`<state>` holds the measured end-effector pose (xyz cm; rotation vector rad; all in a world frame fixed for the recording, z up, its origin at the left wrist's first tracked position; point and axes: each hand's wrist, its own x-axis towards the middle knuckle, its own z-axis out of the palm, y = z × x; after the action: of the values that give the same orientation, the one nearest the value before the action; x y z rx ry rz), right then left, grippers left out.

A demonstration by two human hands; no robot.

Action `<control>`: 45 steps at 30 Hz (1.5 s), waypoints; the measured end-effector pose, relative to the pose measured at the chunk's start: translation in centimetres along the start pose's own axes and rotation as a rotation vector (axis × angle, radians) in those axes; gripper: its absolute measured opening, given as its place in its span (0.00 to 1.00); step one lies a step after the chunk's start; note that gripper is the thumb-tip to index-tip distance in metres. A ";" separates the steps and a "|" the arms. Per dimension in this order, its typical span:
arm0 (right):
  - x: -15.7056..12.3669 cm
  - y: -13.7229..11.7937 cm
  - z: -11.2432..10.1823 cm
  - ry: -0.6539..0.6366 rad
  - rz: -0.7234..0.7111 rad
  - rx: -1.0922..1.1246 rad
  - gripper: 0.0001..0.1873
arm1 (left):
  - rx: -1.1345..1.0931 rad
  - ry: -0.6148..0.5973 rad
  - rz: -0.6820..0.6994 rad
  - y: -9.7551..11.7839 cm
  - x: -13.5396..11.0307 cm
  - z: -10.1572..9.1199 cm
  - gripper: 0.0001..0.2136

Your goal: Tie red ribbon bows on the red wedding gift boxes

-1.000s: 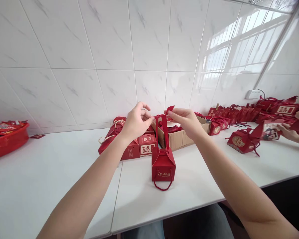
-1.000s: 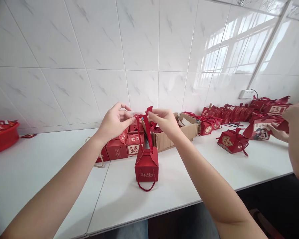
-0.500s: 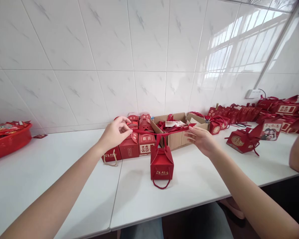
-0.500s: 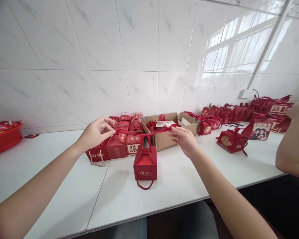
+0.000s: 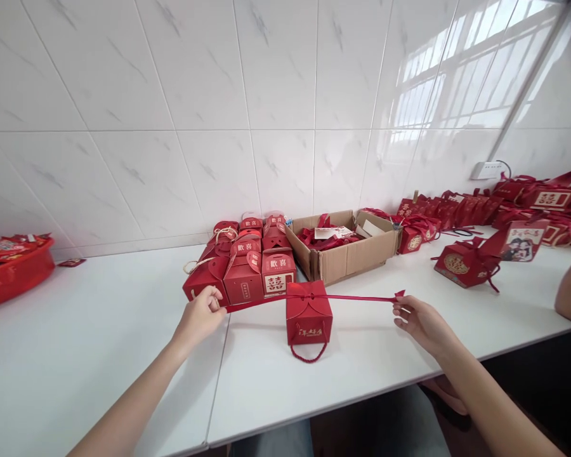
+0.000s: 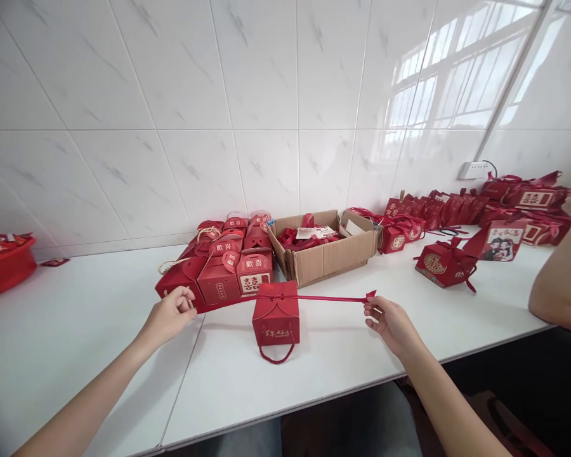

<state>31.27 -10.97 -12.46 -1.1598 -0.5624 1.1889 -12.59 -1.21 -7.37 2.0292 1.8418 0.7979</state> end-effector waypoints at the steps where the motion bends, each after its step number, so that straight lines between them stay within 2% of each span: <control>1: 0.0 0.1 0.0 0.000 -0.006 -0.009 0.08 | 0.007 -0.008 -0.001 -0.1 0.1 0.2 0.07; 3: 0.1 0.0 -0.1 0.014 -0.017 -0.112 0.09 | 0.011 -0.045 -0.004 -0.2 0.2 0.5 0.07; 5: 0.2 -0.3 0.0 0.089 -0.063 -0.345 0.13 | 0.054 -0.079 0.009 0.1 -0.1 0.6 0.09; 7: 0.1 -0.8 0.4 0.233 -0.222 -0.610 0.22 | 0.152 -0.080 0.064 1.3 -0.9 0.6 0.13; 9: -0.1 -1.2 1.3 0.290 -0.446 -0.763 0.27 | 0.195 -0.067 0.164 3.2 -1.9 0.7 0.19; 10: -0.4 -1.3 2.1 0.247 -0.535 -0.789 0.27 | 0.112 -0.095 0.218 4.5 -2.2 0.8 0.19; 12: -0.9 -1.4 4.2 0.030 -0.595 -0.774 0.22 | -0.108 -0.149 0.282 6.9 -2.4 1.6 0.13; 15: -1.2 -1.2 8.1 -0.261 -0.506 -0.740 0.19 | -0.435 -0.261 0.104 9.6 -1.3 3.7 0.13; 18: -0.9 -0.8 11.2 -0.392 -0.350 -0.746 0.21 | -0.498 -0.358 0.052 10.4 0.1 5.8 0.20; 21: -0.5 -0.8 12.5 -0.565 -0.166 -0.727 0.25 | -0.553 -0.421 0.031 10.3 0.6 6.7 0.22; 23: -0.4 -1.1 12.4 -0.675 -0.104 -0.689 0.26 | -0.590 -0.434 0.030 10.3 0.4 6.6 0.22; 25: -0.4 -1.4 12.0 -0.723 -0.091 -0.635 0.26 | -0.613 -0.433 0.040 10.4 0.0 6.1 0.22; 28: -0.5 -1.4 11.3 -0.713 -0.113 -0.584 0.27 | -0.631 -0.421 0.068 10.6 -0.5 5.5 0.22; 32: -0.9 -1.1 10.7 -0.640 -0.134 -0.646 0.26 | -0.639 -0.391 0.109 10.5 -1.0 5.4 0.20; 35: -1.0 -1.3 10.1 -0.678 -0.130 -0.638 0.25 | -0.625 -0.350 0.146 10.3 -1.2 5.8 0.19; 40: -0.6 -2.2 8.8 -0.825 -0.128 -0.473 0.13 | -0.563 -0.236 0.211 10.3 -1.3 6.6 0.18; 42: -0.5 -2.4 8.9 -0.861 -0.130 -0.383 0.09 | -0.535 -0.175 0.245 10.4 -1.2 6.7 0.16; 45: -0.8 -2.5 9.8 -0.935 -0.147 -0.321 0.09 | -0.478 -0.061 0.316 10.9 -1.1 6.4 0.10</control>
<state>23.73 -7.74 -6.47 -0.7397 -1.5595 1.5175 -0.08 -2.84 -6.69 2.0082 1.1619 1.1185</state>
